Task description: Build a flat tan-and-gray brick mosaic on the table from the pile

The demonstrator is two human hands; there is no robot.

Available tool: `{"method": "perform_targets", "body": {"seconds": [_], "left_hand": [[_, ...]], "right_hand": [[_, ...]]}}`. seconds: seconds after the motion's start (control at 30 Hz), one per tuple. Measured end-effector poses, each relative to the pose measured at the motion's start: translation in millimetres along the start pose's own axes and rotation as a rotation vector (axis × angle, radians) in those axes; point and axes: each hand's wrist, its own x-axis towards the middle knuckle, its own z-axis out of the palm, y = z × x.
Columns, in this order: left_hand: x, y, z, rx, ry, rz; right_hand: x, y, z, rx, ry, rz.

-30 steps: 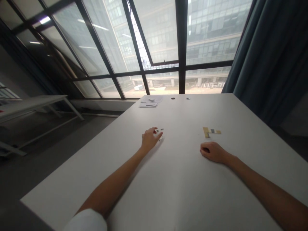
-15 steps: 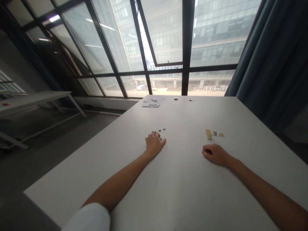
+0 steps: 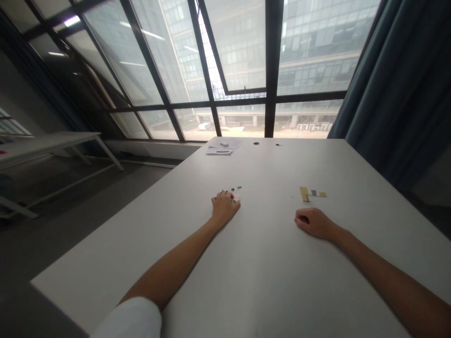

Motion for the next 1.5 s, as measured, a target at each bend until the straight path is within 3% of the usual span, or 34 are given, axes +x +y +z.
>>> {"method": "perform_targets", "body": {"seconds": [0.67,0.87,1.0,1.23,1.5], "left_hand": [[-0.3,-4.8,0.3,-0.178,0.230,0.308],[-2.1,-1.6,-10.5,-0.272,0.319,0.391],[-3.6,3.7,-23.2,-0.318,0.314,0.476],[-7.3,41.5,-31.1,-0.360,0.177,0.654],[-9.1,112.2,-0.8,-0.368,0.005,0.866]], "right_hand": [[1.4,0.5,1.3,0.019,0.031,-0.014],[2.0,1.6,2.1,0.004,0.025,-0.016],[2.3,0.9,1.6,-0.002,0.034,-0.021],[1.8,-2.8,-0.7,0.035,0.077,-0.033],[0.6,-2.8,-1.9,0.240,0.238,0.007]]}}
